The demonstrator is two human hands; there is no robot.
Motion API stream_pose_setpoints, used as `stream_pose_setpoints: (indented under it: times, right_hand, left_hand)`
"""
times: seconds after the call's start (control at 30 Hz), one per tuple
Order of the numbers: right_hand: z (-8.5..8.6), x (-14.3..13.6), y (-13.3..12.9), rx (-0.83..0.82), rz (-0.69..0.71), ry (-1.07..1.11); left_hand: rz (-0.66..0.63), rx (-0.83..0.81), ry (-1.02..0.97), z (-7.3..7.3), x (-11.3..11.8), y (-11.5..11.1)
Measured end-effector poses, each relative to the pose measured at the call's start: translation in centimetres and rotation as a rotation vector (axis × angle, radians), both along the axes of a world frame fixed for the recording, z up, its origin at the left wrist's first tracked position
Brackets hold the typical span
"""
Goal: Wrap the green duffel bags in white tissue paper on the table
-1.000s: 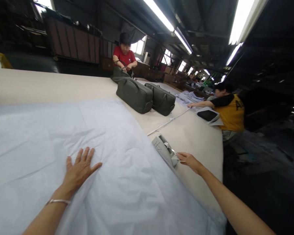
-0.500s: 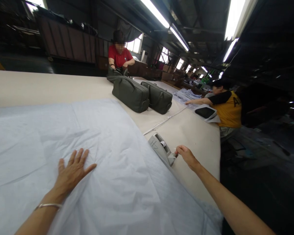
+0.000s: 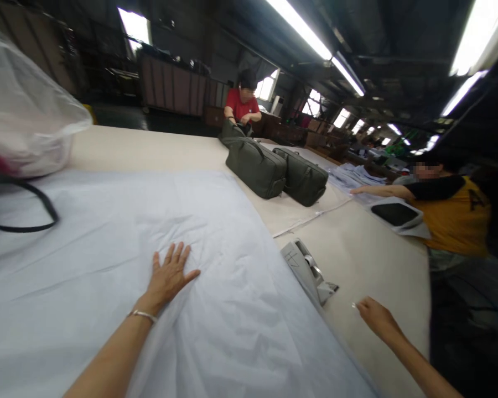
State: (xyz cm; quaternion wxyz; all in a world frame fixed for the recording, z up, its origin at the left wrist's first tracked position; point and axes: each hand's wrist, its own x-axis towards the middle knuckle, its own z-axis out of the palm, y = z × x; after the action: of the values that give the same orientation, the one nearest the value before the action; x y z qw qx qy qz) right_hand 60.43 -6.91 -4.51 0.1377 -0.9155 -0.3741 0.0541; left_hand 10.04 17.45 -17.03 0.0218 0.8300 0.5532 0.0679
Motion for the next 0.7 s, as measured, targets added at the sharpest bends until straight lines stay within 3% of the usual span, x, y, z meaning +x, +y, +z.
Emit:
stream_pose_setpoints:
  times: [0.07, 0.13, 0.27, 0.37, 0.43, 0.57, 0.7]
  right_hand:
    - [2.1, -1.5, 2.0, 0.072, 0.06, 0.041]
    - [3.9, -5.4, 5.7, 0.166, 0.195, 0.169]
    - [5.3, -18.2, 16.3, 0.194, 0.58, 0.545]
    - [3.7, -26.6, 24.2, 0.125, 0.734, 0.76]
    - [1.9, -29.9, 28.6, 0.07, 0.743, 0.743]
    - [-1.4, -32.4, 35.2, -0.039, 0.709, 0.628]
    - [-3.4, -32.4, 39.1, -0.186, 0.661, 0.464]
  left_hand:
    - [0.002, -0.002, -0.015, 0.3, 0.1, -0.1]
    - [0.013, -0.005, -0.024, 0.4, 0.1, -0.2]
    - [0.016, -0.016, -0.04, 0.5, 0.1, -0.5]
    - [0.016, -0.019, -0.052, 0.5, 0.1, -0.6]
    - [0.018, -0.022, -0.062, 0.5, 0.1, -0.6]
    - [0.015, -0.026, -0.096, 0.1, 0.1, -0.5]
    - [0.007, 0.014, -0.157, -0.9, 0.0, -0.4]
